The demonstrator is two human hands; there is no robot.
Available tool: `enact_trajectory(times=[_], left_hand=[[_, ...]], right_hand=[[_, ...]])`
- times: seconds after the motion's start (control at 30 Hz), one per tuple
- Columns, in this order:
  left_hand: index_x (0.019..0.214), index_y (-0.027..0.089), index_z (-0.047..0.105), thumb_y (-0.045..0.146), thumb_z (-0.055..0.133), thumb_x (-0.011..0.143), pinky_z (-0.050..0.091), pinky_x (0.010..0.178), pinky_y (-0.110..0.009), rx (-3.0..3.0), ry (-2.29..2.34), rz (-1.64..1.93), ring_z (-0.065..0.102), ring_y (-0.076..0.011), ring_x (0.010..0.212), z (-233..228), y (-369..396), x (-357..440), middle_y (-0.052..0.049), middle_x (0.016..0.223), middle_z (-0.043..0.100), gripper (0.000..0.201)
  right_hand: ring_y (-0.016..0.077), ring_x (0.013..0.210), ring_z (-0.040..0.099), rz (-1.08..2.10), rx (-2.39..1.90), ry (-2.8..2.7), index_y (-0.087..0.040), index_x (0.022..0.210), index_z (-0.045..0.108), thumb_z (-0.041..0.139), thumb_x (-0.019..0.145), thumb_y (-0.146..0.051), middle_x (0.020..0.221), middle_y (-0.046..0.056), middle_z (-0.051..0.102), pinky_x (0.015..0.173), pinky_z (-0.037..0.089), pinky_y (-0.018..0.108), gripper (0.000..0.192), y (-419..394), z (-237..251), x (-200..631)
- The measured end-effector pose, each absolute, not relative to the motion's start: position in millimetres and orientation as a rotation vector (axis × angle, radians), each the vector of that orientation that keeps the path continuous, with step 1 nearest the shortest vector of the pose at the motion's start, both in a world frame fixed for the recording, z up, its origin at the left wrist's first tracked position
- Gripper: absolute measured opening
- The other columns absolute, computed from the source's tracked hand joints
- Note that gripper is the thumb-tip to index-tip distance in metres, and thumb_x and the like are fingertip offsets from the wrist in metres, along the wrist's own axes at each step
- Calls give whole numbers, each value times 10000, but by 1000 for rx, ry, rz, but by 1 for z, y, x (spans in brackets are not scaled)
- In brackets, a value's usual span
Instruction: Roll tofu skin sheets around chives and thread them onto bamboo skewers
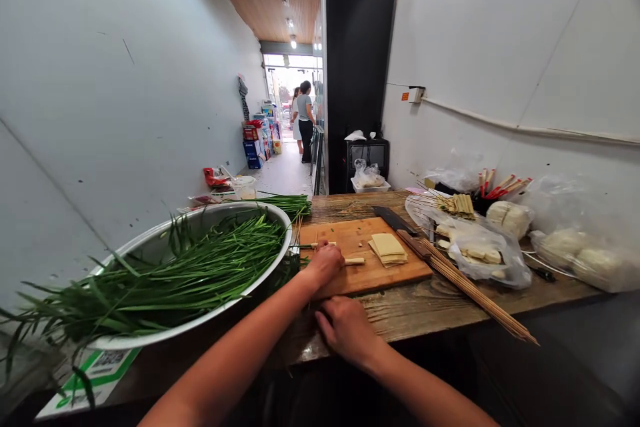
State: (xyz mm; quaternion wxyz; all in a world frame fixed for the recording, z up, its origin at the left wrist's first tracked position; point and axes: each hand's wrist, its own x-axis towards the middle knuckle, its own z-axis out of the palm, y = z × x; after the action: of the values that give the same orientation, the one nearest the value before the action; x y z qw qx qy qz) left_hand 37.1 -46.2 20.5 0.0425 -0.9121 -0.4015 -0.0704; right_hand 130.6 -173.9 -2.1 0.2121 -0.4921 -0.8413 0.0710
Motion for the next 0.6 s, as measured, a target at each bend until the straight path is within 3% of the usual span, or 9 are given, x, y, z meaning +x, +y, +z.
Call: enact_trajectory(times=[0.2, 0.33, 0.47, 0.53, 0.6], left_hand=[[668, 88, 668, 59, 471, 700, 342, 806, -428, -2763, -1244, -106, 591, -241, 755, 31, -44, 42, -162, 734, 649, 201], [679, 88, 676, 59, 490, 683, 336, 809, -428, -2758, -1233, -33, 602, -230, 722, 39, -45, 46, -159, 731, 667, 188], [678, 80, 676, 52, 489, 679, 350, 773, -415, -2742, -1235, 45, 601, -217, 672, 45, -41, 53, -168, 726, 675, 189], [663, 89, 674, 54, 498, 666, 361, 743, -394, -2734, -1236, 83, 596, -208, 649, 47, -37, 58, -158, 708, 676, 180], [628, 98, 667, 69, 512, 653, 372, 708, -375, -2729, -1230, 117, 590, -210, 633, 49, -33, 61, -145, 669, 672, 160]], right_hand=[[239, 735, 646, 430, -1807, -2126, -157, 840, 682, 413, 851, -391, 835, 145, 695, 579, 397, 280, 357, -155, 5, 89], [168, 648, 612, 698, -1661, -2014, -160, 685, 649, 505, 755, -252, 706, 66, 681, 505, 333, 221, 184, -168, 9, 95], [73, 430, 446, 1175, -1489, -1853, -153, 510, 515, 525, 681, -189, 442, -39, 482, 400, 238, 178, 175, -197, 6, 119], [57, 363, 397, 1468, -1429, -1723, -158, 529, 479, 510, 698, -210, 422, -60, 435, 370, 250, 166, 179, -204, 5, 126], [69, 345, 445, 1710, -1335, -1519, -164, 632, 471, 497, 719, -217, 463, -67, 468, 372, 323, 170, 105, -202, 6, 124]])
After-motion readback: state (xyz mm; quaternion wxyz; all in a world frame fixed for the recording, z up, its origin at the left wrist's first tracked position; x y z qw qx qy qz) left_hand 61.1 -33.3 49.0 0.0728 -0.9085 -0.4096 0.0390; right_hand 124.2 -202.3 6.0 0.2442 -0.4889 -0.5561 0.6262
